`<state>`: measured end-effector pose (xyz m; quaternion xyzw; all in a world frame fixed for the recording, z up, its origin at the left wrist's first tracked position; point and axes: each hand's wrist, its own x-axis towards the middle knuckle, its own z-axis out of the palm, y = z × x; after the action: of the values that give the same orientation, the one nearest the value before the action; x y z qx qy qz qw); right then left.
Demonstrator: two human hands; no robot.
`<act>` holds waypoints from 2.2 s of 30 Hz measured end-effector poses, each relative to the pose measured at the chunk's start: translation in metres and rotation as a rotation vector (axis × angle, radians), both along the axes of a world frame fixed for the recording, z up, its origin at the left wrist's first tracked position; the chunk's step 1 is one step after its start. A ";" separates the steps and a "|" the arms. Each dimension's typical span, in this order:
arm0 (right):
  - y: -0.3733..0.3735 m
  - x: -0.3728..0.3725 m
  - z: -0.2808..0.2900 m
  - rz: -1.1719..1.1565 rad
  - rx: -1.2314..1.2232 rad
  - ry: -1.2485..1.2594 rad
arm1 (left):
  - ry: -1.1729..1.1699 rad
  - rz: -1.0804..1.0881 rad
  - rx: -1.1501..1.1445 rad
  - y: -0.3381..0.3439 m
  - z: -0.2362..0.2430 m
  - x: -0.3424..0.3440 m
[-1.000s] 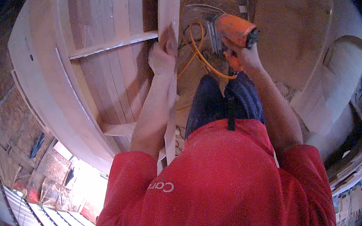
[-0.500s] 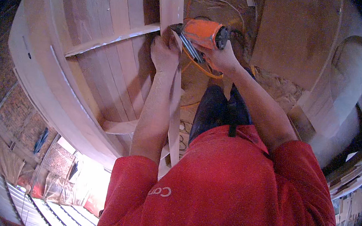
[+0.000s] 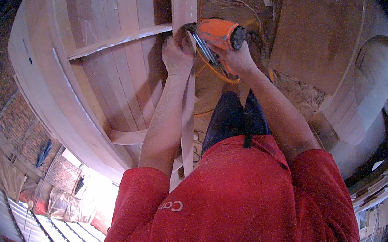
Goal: The person places wooden planks onto a curved wooden frame and secures them with a nail gun.
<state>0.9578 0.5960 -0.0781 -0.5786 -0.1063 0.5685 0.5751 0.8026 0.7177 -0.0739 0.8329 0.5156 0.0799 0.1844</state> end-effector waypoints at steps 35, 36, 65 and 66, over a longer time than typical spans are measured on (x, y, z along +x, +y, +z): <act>0.005 -0.003 0.006 0.022 0.166 -0.043 | 0.078 0.031 -0.079 0.002 0.000 0.003; 0.003 -0.002 0.003 0.028 0.217 -0.081 | 0.068 0.034 -0.078 0.002 -0.001 0.005; -0.016 0.023 -0.005 0.016 -0.060 0.024 | 0.087 0.007 -0.067 0.005 0.011 0.015; -0.022 0.026 0.002 -0.009 -0.207 0.076 | 0.132 0.040 -0.123 0.003 0.016 0.013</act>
<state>0.9839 0.5737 -0.0766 -0.6134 -0.0225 0.5952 0.5187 0.8156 0.7206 -0.0577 0.8130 0.5472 -0.0031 0.1991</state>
